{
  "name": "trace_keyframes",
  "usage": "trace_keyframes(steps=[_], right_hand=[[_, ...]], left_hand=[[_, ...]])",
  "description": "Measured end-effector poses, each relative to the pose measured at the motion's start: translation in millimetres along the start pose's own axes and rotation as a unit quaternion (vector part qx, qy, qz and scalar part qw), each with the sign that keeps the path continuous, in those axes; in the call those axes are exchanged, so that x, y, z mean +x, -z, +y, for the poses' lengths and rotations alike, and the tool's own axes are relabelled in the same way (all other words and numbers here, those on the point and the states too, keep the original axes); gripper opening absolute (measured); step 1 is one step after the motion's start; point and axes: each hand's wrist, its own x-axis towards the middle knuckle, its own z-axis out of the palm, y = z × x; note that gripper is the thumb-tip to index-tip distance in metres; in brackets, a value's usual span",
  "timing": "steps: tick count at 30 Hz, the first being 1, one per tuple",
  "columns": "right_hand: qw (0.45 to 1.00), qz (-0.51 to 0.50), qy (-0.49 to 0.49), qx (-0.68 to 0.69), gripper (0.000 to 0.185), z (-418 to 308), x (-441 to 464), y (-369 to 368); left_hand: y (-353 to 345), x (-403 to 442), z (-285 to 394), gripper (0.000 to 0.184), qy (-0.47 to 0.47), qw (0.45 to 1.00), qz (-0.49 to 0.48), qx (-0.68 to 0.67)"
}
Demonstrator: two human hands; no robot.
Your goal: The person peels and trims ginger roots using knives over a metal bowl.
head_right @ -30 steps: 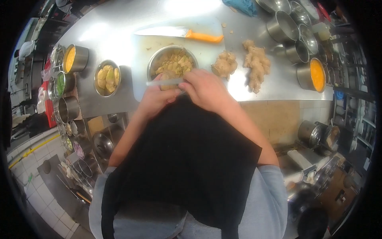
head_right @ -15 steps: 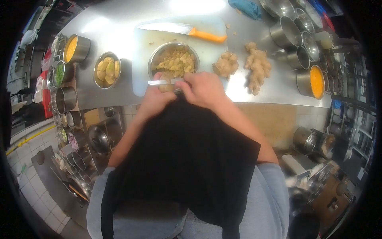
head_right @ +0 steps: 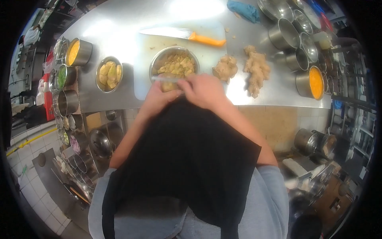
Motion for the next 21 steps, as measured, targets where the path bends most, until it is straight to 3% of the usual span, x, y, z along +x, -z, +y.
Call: trace_keyframes(steps=[3,6,7,10,12,15,18,21], right_hand=[[0.998,-0.002,0.060,-0.015,0.046,-6.5,0.1,6.9],[0.998,0.028,0.063,-0.006,0.048,-2.0,1.0,2.5],[0.997,0.041,0.059,-0.003,0.049,2.5,1.0,0.7],[0.997,0.050,-0.056,0.017,0.049,35.6,6.9,-8.4],[0.996,0.060,-0.053,0.047,0.047,37.6,9.6,-9.4],[0.991,0.072,-0.042,0.103,0.047,13.5,8.4,-0.6],[0.994,0.044,0.002,0.103,0.045,-7.1,5.3,4.4],[0.995,0.032,0.079,0.049,0.043,-13.3,4.4,-0.5]], left_hand=[[0.0,1.0,2.5,0.055,0.027,0.998,0.015,0.058],[1.8,3.2,-9.7,0.051,-0.042,0.982,0.036,0.183],[2.2,1.5,-7.3,0.050,-0.026,0.982,0.027,0.186],[2.0,-7.3,0.7,0.045,0.000,0.984,0.011,0.175],[2.3,-9.4,-2.2,0.038,-0.016,0.990,0.024,0.141],[7.6,0.3,-8.4,0.031,0.035,0.988,-0.034,-0.146],[4.4,6.8,-1.9,0.044,0.078,0.932,-0.016,-0.355],[-8.2,11.5,7.5,0.053,0.125,0.925,0.080,-0.351]])
